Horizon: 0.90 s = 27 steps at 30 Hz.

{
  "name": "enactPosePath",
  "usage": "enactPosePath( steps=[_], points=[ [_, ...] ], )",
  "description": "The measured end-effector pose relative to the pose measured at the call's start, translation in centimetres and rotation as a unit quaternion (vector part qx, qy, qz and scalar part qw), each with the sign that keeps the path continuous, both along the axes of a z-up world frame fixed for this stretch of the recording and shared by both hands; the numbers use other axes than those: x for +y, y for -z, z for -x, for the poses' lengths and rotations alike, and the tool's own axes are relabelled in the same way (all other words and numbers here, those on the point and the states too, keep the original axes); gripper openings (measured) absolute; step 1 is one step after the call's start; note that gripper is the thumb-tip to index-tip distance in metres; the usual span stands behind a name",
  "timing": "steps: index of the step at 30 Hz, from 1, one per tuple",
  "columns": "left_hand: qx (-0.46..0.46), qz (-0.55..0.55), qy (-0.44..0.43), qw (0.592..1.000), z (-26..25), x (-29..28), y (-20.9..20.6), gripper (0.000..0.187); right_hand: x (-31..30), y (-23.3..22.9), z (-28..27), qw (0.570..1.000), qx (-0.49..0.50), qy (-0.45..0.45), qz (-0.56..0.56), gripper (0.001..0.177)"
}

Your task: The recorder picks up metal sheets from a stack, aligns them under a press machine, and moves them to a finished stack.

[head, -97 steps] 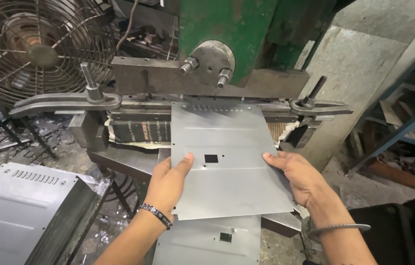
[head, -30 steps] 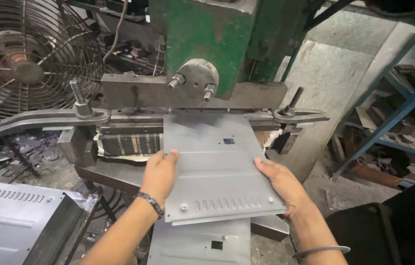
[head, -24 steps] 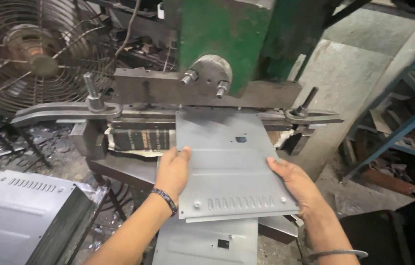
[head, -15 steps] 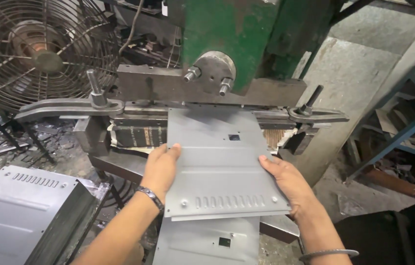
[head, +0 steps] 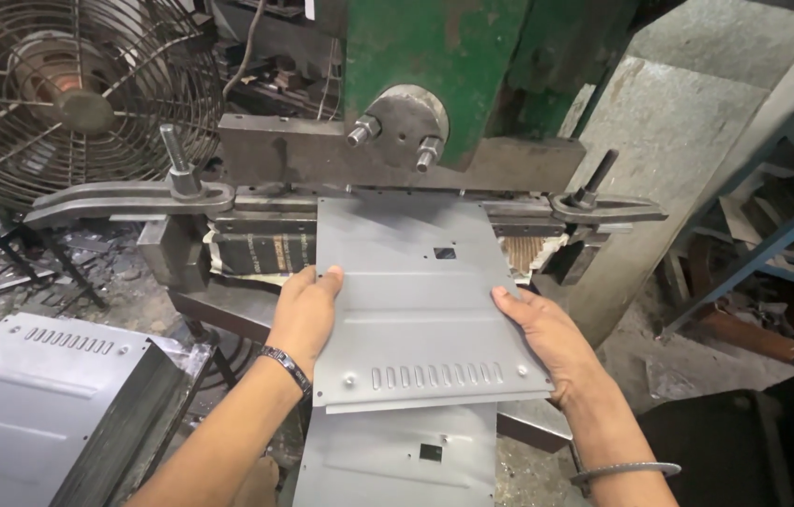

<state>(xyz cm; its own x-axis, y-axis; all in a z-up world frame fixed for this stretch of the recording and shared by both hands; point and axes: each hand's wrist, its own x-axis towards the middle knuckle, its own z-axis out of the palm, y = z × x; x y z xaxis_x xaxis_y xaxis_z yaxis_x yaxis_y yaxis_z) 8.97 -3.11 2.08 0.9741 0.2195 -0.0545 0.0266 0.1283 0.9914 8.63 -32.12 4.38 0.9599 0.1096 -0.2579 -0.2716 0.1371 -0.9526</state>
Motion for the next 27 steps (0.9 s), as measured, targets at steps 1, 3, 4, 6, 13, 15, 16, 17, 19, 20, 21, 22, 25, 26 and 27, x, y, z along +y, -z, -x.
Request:
enactPosePath(
  steps=[1, 3, 4, 6, 13, 15, 16, 17, 19, 20, 21, 22, 25, 26, 27],
  points=[
    [-0.011, -0.009, -0.002, 1.000, -0.1, 0.0, 0.0, 0.036, 0.0, -0.1, -0.1, 1.000, -0.002, 0.001, 0.007, 0.042],
    [-0.013, -0.015, -0.003, 1.000, -0.4, 0.1, 0.3, 0.037, 0.0, -0.2, -0.1, 1.000, 0.002, 0.005, 0.012, 0.042],
    [-0.013, -0.022, -0.003, 1.000, -0.4, 0.1, 0.5, 0.038, 0.1, -0.1, -0.1, 1.000, 0.007, 0.010, 0.017, 0.043],
    [0.000, -0.011, -0.007, 1.000, -0.5, 0.1, 0.4, 0.039, 0.1, -0.1, -0.1, 1.000, 0.006, 0.005, 0.014, 0.042],
    [-0.006, -0.008, 0.024, 1.000, 1.2, 0.4, 1.1, 0.046, -0.1, 2.5, 0.6, 0.998, -0.063, 0.012, -0.001, 0.038],
    [-0.037, 0.023, 0.034, 0.998, 0.7, 0.9, 1.4, 0.046, 0.4, 0.8, 0.3, 0.996, -0.081, 0.025, 0.021, 0.037],
    [-0.064, 0.057, 0.047, 0.995, 0.7, 1.0, 1.8, 0.046, 0.5, 0.2, 0.4, 0.993, -0.096, 0.042, 0.046, 0.037],
    [-0.063, 0.056, 0.045, 0.995, 0.2, 1.2, 2.4, 0.046, 0.3, 0.5, 0.1, 0.994, -0.095, 0.040, 0.045, 0.037],
    [-0.027, 0.053, 0.031, 0.998, 0.2, 1.6, 4.5, 0.046, -0.1, 1.8, 0.2, 0.998, -0.044, 0.002, 0.053, 0.038],
    [-0.025, 0.053, 0.031, 0.998, 1.4, 1.7, 4.5, 0.046, 0.1, 2.1, 1.3, 0.998, -0.042, 0.002, 0.053, 0.038],
    [-0.008, 0.041, 0.033, 0.999, 2.4, 1.8, 4.4, 0.046, 0.2, 2.3, 2.3, 0.997, -0.033, 0.020, 0.063, 0.040],
    [0.001, 0.029, 0.038, 0.999, 2.4, 1.9, 3.9, 0.046, 0.3, 2.2, 2.6, 0.996, -0.032, 0.042, 0.072, 0.041],
    [0.011, 0.027, 0.091, 0.995, 5.3, 2.7, 6.2, 0.048, -0.2, 5.3, 7.0, 0.992, 0.008, 0.097, 0.081, 0.046],
    [0.012, 0.027, 0.092, 0.995, 6.5, 2.7, 7.7, 0.048, -0.6, 8.5, 8.5, 0.992, 0.009, 0.097, 0.081, 0.046],
    [-0.010, -0.102, 0.036, 0.994, 7.6, 2.6, 9.2, 0.057, -0.9, 11.7, 10.0, 0.944, -0.114, 0.177, 0.255, 0.062]
  ],
)
